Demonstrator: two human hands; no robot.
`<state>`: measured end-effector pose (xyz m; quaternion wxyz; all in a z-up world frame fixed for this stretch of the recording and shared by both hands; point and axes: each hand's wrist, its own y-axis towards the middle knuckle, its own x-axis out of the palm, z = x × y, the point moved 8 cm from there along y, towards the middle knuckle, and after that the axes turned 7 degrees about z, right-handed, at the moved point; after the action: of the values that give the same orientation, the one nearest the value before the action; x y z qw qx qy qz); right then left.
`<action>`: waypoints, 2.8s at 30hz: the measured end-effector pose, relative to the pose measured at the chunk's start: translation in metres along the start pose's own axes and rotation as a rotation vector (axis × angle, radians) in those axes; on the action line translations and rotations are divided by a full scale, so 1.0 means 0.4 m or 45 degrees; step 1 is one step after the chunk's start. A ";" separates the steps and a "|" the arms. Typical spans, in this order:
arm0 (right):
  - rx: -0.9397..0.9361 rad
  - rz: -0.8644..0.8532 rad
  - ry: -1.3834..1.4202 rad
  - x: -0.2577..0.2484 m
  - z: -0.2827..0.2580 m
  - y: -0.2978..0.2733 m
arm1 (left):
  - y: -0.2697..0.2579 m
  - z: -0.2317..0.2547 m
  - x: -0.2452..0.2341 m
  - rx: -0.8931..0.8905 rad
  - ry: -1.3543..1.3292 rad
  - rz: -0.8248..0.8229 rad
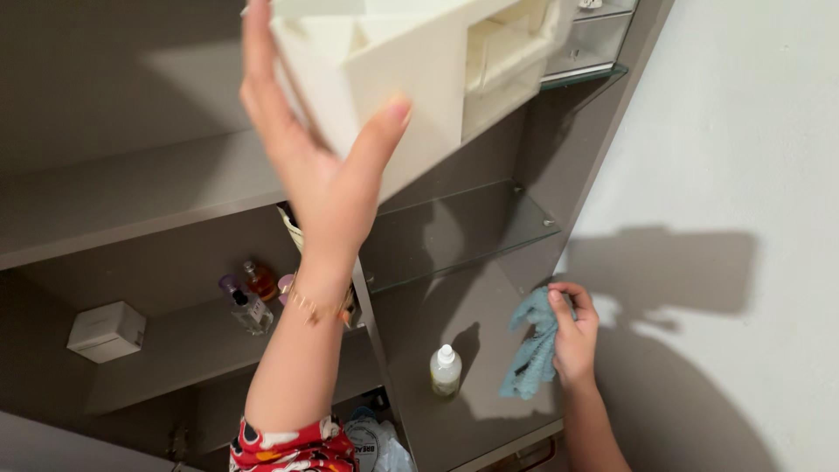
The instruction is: The person cleans the glass shelves of a wall-mounted cabinet using a spray bottle and a blue cloth. They remove small items, spray cleaner, wipe the surfaces, and then return the items to the shelves.
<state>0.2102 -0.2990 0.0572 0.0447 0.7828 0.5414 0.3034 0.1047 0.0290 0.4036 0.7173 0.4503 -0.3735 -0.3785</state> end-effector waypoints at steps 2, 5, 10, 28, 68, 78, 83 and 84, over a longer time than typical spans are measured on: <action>0.053 -0.023 -0.004 0.004 0.014 0.003 | 0.018 -0.011 0.025 0.120 0.224 0.007; 0.057 -0.058 -0.047 0.000 0.024 0.005 | 0.021 -0.022 0.057 0.164 0.273 0.002; 0.124 -0.060 -0.050 -0.021 0.070 0.014 | 0.008 -0.040 0.081 0.138 0.326 -0.045; -0.113 -0.063 -0.027 0.055 -0.023 0.044 | 0.109 -0.018 0.140 0.669 1.126 0.031; -1.340 0.047 -0.523 0.591 -0.477 0.242 | 0.128 -0.151 0.186 0.578 1.048 -0.113; -1.233 0.220 -0.557 0.447 -0.478 0.361 | -0.101 -0.183 0.249 0.617 1.209 -0.316; -1.599 -0.003 -0.629 0.537 -0.425 0.227 | -0.166 -0.183 0.227 0.642 1.366 -0.212; -1.605 0.002 -0.630 0.540 -0.428 0.225 | -0.155 -0.175 0.210 0.628 1.379 -0.131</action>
<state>0.2439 -0.1914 0.3242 0.6153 0.6538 0.2342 0.3730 0.1897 -0.0384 0.3404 0.6607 0.7500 -0.0091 -0.0316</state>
